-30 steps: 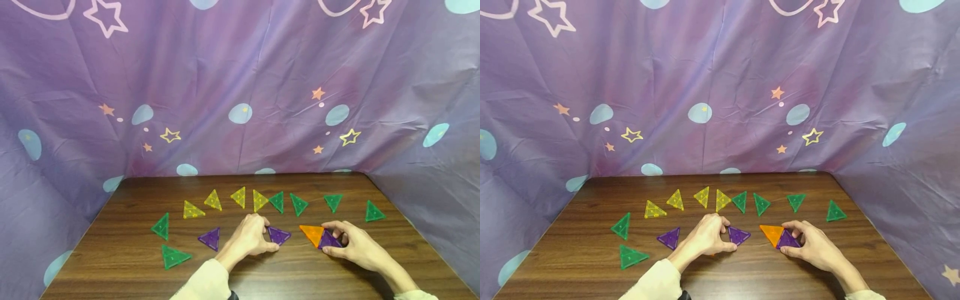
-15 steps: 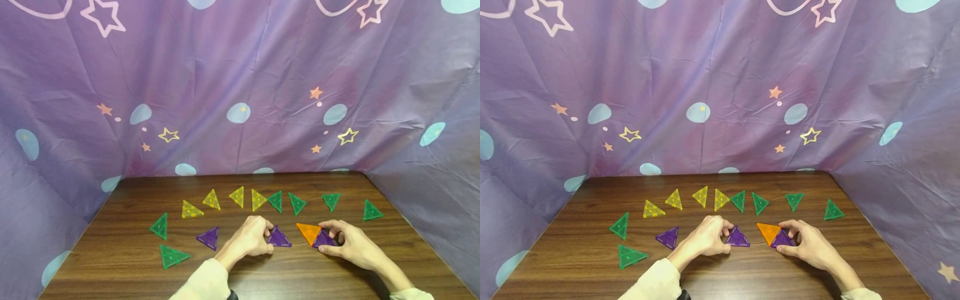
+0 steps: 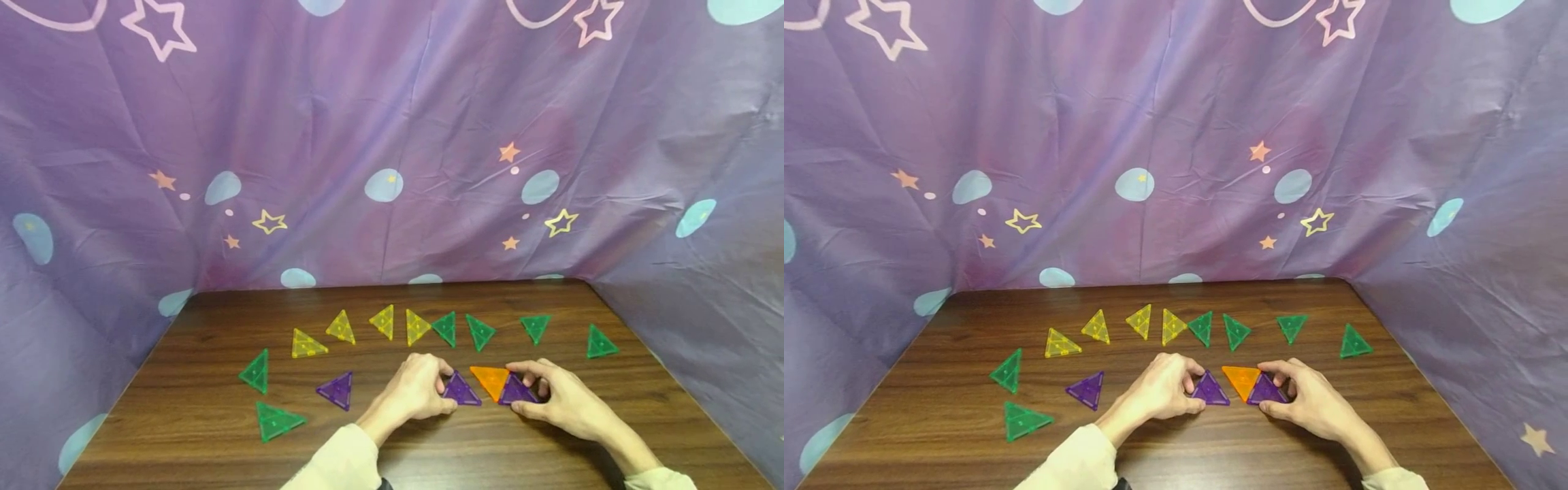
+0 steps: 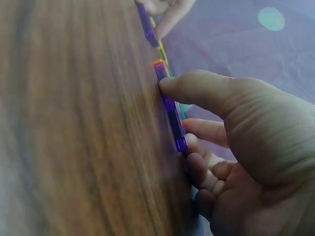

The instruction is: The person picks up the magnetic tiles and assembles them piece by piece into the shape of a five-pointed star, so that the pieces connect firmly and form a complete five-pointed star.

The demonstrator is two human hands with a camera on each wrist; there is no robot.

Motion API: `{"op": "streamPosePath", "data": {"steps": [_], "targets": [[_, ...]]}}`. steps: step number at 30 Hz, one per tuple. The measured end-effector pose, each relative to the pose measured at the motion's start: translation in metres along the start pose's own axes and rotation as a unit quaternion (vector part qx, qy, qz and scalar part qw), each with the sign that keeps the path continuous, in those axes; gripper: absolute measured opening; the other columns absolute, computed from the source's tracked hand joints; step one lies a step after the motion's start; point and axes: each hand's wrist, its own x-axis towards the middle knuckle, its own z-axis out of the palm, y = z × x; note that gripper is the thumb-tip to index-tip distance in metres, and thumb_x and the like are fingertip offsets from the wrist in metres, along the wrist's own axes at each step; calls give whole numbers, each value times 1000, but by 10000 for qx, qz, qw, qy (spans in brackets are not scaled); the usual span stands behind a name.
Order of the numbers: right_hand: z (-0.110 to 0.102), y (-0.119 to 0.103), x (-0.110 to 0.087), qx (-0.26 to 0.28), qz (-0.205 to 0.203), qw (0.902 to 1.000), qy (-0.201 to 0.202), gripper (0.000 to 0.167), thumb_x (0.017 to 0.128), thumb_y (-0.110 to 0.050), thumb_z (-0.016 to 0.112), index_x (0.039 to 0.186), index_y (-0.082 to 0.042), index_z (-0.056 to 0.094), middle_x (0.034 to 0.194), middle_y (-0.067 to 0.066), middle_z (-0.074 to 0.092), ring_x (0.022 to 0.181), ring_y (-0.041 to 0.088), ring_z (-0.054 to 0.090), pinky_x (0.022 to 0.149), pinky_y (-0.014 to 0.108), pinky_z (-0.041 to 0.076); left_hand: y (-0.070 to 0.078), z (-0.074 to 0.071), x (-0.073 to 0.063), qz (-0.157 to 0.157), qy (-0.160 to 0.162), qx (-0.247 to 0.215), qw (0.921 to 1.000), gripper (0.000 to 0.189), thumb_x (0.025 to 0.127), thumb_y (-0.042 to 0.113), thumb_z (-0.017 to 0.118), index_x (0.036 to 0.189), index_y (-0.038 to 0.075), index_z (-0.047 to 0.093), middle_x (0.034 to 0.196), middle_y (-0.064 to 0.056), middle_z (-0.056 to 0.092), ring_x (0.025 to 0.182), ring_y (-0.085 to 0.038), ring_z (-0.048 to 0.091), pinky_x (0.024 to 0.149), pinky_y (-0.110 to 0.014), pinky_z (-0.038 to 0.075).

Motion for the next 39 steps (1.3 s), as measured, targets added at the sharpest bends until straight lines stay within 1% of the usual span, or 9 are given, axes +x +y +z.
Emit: {"op": "streamPosePath", "data": {"steps": [2,7,13,21,26,27,28,32,39], "targets": [[1,-1,1,-9,-6,10000,-21,61,88,-30,97,141,-12,73,104,-4,62,82,4,54,67,25,47,5,-4,-1,-88,-68,-139,9998,55,78,18,102,126,3,80,73,10,65,65,-2,56,69,-19,53],[3,-3,1,-46,-15,10000,2,60,88,-30,97,141,-13,73,105,-5,62,83,4,54,68,25,47,7,-2,0,-167,-91,-50,9998,55,77,18,102,126,5,81,74,10,67,66,-2,56,71,-18,53],[5,-3,-1,-2,-242,9997,16,59,89,-29,96,141,-14,73,104,-5,62,84,4,54,68,24,47,11,0,3,-141,-88,67,9998,55,77,20,102,126,7,81,74,12,68,71,-3,58,80,-22,57],[6,-4,-1,46,-367,9993,-16,59,90,-30,95,142,-14,72,104,-5,61,85,5,54,68,25,47,16,2,5,-276,-140,142,9994,57,77,21,102,128,8,81,73,13,66,71,-4,59,80,-22,57],[6,-4,-2,58,-396,9992,17,59,90,-30,95,142,-14,73,104,-4,61,85,5,54,69,25,48,16,2,5,-222,-134,177,9995,57,77,22,103,128,9,81,73,14,65,76,-5,60,84,-23,57],[6,-4,-2,65,-393,9992,16,59,90,-30,95,142,-14,73,104,-4,61,85,5,55,69,25,48,15,1,5,-188,-150,185,9995,57,77,22,103,128,8,81,73,14,65,77,-5,60,84,-24,57],[6,-4,-2,69,-389,9992,20,58,90,-29,95,141,-14,73,104,-4,61,85,5,55,69,25,48,6,11,9,-65,-53,326,9994,60,76,28,103,129,9,81,75,13,67,79,-7,62,86,-24,58],[7,-4,-1,79,-319,9995,-4,58,90,-30,95,141,-14,73,104,-4,61,84,5,55,69,25,48,-6,15,12,211,33,441,9988,65,73,35,104,129,11,82,82,11,72,85,-9,67,85,-26,59],[6,-3,-1,38,-170,9998,-9,57,90,-32,95,140,-15,73,104,-5,61,85,5,54,69,25,47,-28,20,20,74,3,509,9987,73,73,44,104,136,16,79,101,8,77,105,-16,70,101,-34,58]]}}
